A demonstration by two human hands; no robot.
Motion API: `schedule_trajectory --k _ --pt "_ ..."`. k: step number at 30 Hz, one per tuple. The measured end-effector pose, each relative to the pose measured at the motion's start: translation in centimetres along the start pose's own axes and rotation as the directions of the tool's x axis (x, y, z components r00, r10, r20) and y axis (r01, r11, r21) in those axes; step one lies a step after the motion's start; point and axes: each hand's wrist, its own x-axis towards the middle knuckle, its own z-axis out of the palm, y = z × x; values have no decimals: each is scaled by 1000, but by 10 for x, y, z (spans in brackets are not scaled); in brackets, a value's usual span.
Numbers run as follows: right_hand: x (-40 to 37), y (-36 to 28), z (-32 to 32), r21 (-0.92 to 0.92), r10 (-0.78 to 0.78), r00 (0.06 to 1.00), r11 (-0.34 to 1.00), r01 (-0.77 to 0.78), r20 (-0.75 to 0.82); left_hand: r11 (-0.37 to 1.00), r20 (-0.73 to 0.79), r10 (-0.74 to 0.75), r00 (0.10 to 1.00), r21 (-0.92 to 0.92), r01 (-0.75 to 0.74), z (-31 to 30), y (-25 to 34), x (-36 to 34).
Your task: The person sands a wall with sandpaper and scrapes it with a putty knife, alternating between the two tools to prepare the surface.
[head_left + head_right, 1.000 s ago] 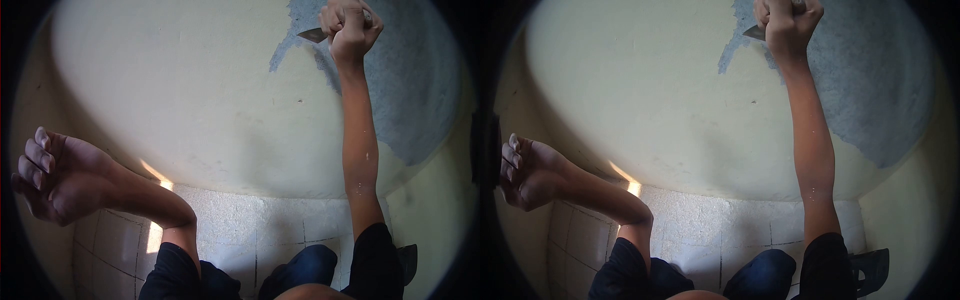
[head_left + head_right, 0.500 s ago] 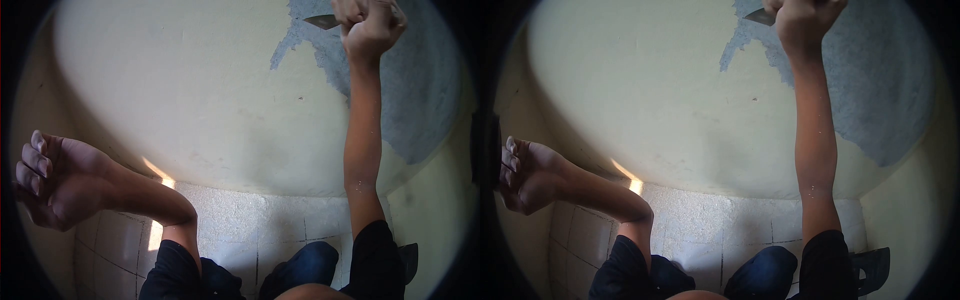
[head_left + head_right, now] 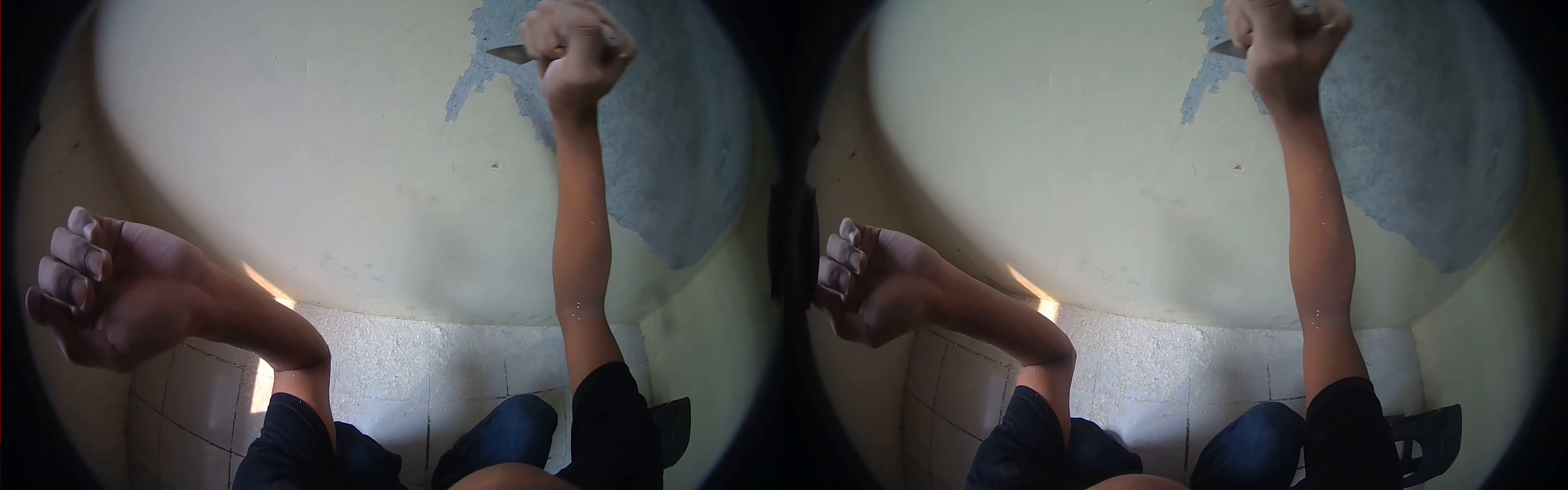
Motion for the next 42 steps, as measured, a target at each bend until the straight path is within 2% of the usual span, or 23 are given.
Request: schedule_trajectory --k 1,2,3,5,8,9,11,13,14,15,17,19,20,23,25,27,30,33,36,39,42 --pt "-17 16 4 -126 -2 999 992 8 48 1000 24 -19 1000 -1 19 0 -9 -4" --pt "-36 34 13 -183 62 997 982 -52 54 998 -27 -45 999 31 46 6 -20 -10" --pt "-38 28 14 -121 119 992 986 -114 37 995 -78 -71 994 60 75 13 -30 -16" --pt "-33 5 18 16 211 977 977 -212 18 975 -334 -86 939 164 148 60 -54 -33" --pt "-9 -5 -2 87 166 986 982 -166 9 947 -296 -284 912 59 315 72 -88 -56" --pt "2 -5 -15 106 148 989 983 -147 1 938 -233 -326 916 39 344 81 -100 -59" --pt "21 -4 -44 194 129 992 973 -126 -5 915 -175 -326 929 191 356 99 -139 -62" --pt "42 -21 -52 305 115 990 943 -134 80 860 24 -243 970 467 204 120 -184 -57" --pt "50 -29 -55 335 112 988 932 -141 105 835 160 -200 967 544 83 128 -212 -50" --pt "56 -34 -58 321 116 988 936 -143 102 802 293 -162 942 596 -47 136 -236 -44" --pt "71 -40 -65 288 153 979 939 -186 133 614 480 -182 858 737 -282 150 -262 -35" --pt "82 -41 -71 268 189 963 934 -237 192 598 520 -264 812 749 -285 154 -277 -31" --pt "86 -40 -73 264 194 956 932 -249 218 594 538 -282 794 748 -296 154 -282 -30" --pt "73 -34 -66 210 317 944 921 -328 88 586 574 -369 731 754 -296 147 -281 -41" --pt "53 -21 -55 73 375 926 923 -378 49 589 593 -423 685 754 -289 136 -272 -58" --pt "23 -8 -42 128 508 851 860 -494 -134 544 605 -429 671 766 -343 127 -266 -82" --pt "2 -12 -36 174 567 784 824 -539 -254 546 561 -436 704 786 -289 126 -258 -105" --pt "10 -28 -37 188 499 818 866 -463 -285 547 541 -445 714 795 -261 122 -247 -123" --pt "28 -45 -41 129 323 927 944 -303 -188 555 534 -461 709 797 -239 120 -237 -137" --pt "52 -64 -41 89 253 948 967 -240 -191 556 542 -436 718 790 -258 118 -238 -141" --pt "52 -65 -37 126 183 971 978 -165 -152 567 547 -417 726 781 -262 114 -236 -141"
